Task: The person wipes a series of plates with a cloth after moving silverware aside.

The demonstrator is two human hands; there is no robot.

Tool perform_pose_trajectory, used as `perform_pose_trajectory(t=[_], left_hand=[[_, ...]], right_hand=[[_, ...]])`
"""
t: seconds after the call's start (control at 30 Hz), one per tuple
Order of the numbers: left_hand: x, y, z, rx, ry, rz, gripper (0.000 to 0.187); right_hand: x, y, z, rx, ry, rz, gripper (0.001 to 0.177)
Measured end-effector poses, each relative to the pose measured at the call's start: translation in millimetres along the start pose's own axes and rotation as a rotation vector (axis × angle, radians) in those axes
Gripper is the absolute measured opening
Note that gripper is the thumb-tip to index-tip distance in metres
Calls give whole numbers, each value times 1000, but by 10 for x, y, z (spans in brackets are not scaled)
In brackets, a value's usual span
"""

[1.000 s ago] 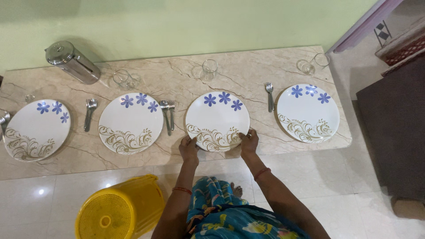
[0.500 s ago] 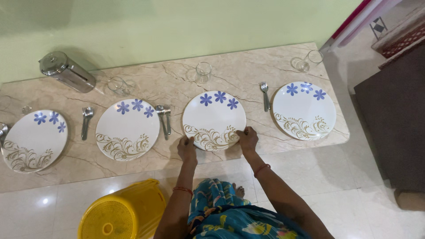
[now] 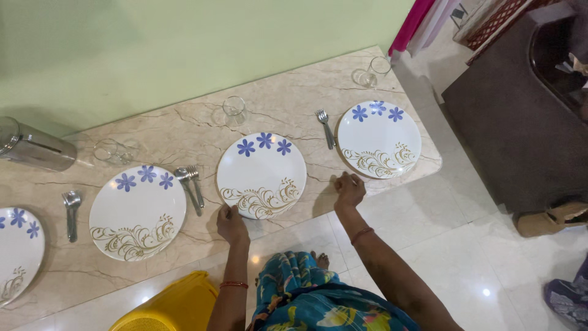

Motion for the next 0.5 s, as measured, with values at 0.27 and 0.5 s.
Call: perform_pose_trajectory(t=[0.27,0.5], left_hand=[[-150,6,-83,9,-153,-22,27],[-132,3,66,-181,-211,-9,31]], right_hand=[[461,-132,159,235,245,-89,13],[494,-117,316,329,335,-73,9]])
Point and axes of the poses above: each hand's wrist, its own x-axis towards the middle knuckle, its own y-axis out of the palm, z = x × y, the point moved 6 cm from there along x, towards the middle knuckle, and after that the axes turned 12 degrees about -x, right-handed, at the moved point
